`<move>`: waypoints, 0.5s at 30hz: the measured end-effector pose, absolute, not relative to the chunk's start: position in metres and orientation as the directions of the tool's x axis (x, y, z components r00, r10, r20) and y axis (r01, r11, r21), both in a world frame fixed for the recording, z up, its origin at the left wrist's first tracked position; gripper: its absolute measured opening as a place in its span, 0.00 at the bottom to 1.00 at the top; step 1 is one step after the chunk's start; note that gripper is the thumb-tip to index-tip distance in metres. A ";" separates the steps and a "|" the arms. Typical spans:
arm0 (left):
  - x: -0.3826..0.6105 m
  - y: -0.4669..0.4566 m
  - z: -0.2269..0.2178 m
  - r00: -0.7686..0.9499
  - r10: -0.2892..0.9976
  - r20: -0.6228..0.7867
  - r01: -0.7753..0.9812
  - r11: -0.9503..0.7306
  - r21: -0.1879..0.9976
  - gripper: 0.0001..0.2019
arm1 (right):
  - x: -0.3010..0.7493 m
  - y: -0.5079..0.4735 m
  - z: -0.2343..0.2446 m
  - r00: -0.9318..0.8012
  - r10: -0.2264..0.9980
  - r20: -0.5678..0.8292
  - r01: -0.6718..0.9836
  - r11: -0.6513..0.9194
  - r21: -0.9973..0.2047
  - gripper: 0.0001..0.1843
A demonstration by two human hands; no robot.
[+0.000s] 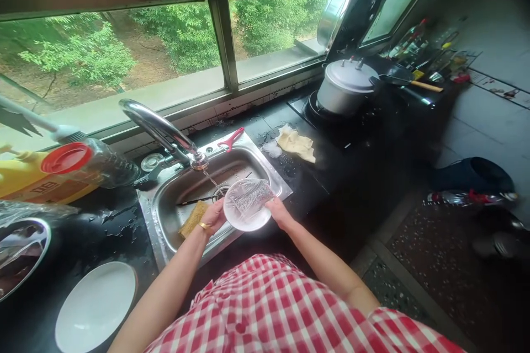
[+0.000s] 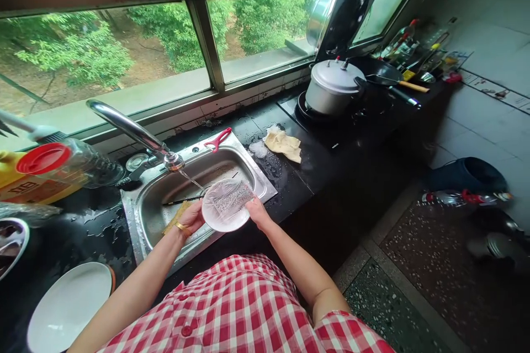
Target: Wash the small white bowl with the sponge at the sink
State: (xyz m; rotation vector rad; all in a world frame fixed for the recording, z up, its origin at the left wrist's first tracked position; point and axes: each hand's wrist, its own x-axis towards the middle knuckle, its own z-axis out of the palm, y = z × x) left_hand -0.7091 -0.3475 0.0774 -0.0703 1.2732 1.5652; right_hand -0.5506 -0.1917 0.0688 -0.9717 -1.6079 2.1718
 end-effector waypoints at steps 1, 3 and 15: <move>-0.707 -0.346 0.080 -0.431 0.673 -0.601 -0.731 0.129 0.670 0.19 | -0.549 -0.192 0.069 -0.742 0.566 -0.360 0.177 -0.353 -0.919 0.21; -0.704 -0.343 0.085 -0.460 0.672 -0.581 -0.714 0.108 0.692 0.17 | -0.547 -0.192 0.070 -0.735 0.555 -0.389 0.209 -0.360 -0.909 0.21; -0.709 -0.334 0.106 -0.786 0.276 -0.554 -0.566 0.040 0.823 0.10 | -0.544 -0.191 0.084 -0.646 0.560 -0.519 0.474 -0.238 -0.848 0.20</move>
